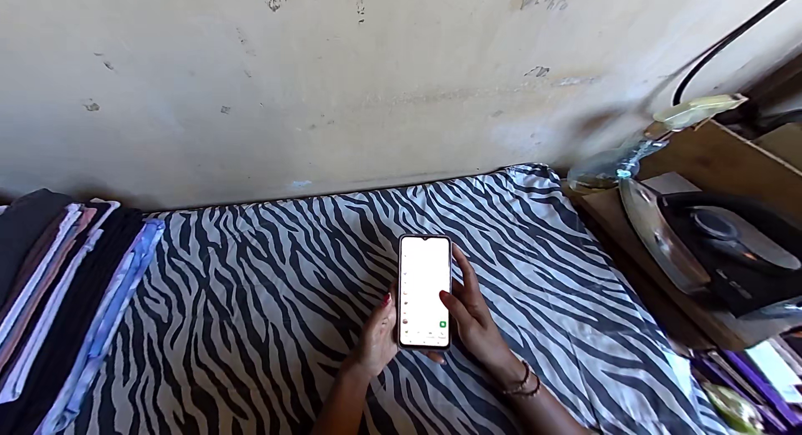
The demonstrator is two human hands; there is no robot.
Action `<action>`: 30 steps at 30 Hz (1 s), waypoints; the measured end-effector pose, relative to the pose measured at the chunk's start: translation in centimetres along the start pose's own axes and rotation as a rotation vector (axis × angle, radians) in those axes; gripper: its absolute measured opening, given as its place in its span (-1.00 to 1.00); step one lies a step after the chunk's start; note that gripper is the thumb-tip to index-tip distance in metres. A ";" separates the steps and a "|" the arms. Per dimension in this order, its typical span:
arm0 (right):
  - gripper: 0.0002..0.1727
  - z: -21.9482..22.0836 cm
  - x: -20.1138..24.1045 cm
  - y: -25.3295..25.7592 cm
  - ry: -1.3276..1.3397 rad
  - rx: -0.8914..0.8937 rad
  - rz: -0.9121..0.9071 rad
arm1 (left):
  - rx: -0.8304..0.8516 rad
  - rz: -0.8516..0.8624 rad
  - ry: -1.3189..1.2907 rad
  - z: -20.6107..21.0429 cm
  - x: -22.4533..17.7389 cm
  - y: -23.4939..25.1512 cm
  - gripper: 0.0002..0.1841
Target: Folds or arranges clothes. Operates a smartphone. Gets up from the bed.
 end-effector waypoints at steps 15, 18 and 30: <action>0.12 0.3 0.2 -0.3 0.001 0.004 0.011 | 0.037 0.018 -0.007 0.0 0.0 -0.1 -0.07; 0.12 0.0 0.0 -0.2 0.041 0.057 -0.008 | 0.036 0.022 -0.006 -0.1 0.1 0.0 -0.06; 0.52 -0.4 0.0 -0.4 -0.023 0.303 -0.076 | -0.009 0.026 0.046 -0.2 -0.1 -0.1 0.14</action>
Point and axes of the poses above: each hand's wrist, its own y-axis towards the middle knuckle, its own z-axis out of the palm, x = y × z, the point moved 3 cm from there along y, towards the middle knuckle, and after that the axes turned 13 degrees about -x, right-handed, at the moved point
